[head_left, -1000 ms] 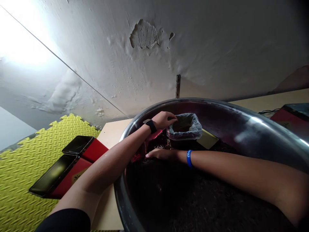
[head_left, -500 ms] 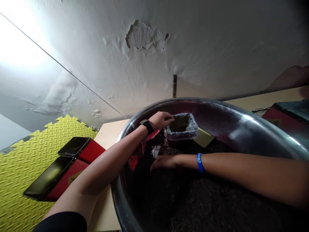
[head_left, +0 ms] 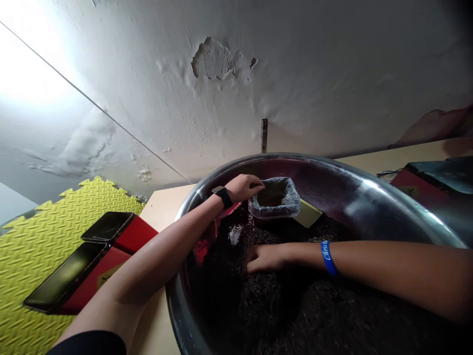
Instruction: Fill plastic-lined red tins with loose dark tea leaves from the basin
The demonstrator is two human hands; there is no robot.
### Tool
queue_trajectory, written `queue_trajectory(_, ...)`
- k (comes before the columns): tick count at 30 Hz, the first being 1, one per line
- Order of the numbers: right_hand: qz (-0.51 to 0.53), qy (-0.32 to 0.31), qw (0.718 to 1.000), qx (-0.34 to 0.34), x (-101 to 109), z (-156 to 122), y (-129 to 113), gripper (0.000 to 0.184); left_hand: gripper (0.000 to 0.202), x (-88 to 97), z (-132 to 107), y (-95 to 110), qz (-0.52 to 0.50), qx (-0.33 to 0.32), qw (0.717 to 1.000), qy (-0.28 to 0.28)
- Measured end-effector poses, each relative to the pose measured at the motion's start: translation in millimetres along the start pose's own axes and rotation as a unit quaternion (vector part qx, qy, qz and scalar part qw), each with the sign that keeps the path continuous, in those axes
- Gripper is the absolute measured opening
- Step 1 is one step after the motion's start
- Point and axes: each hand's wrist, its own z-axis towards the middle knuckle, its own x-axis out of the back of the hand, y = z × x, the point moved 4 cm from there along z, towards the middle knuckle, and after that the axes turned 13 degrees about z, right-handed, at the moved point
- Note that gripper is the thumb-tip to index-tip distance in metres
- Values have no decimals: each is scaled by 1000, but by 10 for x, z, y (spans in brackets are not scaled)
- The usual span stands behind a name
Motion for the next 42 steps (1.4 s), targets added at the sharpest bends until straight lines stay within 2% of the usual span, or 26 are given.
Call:
queue_trajectory(15, -55, 24, 998, 37, -64, -542, -103, 33, 24, 1, -6, 1, 3, -6, 1000, 7)
queue_trajectory(19, -89, 26, 994, 52, -80, -759, -124, 30, 24, -10, -11, -4, 0, -8, 1000, 12)
queue_trajectory(27, -160, 47, 978, 125, -170, -1162, -351, 25, 25, 2, -15, 23, 3, -3, 1000, 9)
queue_trajectory(31, -161, 42, 978, 125, -162, -1340, -415, 27, 27, -3, -9, 30, 11, 3, 1000, -3)
queue_trajectory(35, -157, 17, 984, 78, -57, -1570, -431, 30, 26, -6, -11, 23, 12, 3, 1000, 0)
queue_trajectory(39, -186, 58, 980, -32, 128, -1811, -344, 34, 27, -13, -11, 14, 15, 0, 1000, 2)
queue_trajectory(42, -209, 78, 970, -98, 192, -1907, -258, 50, 27, -21, -9, 1, 15, 2, 1000, 2)
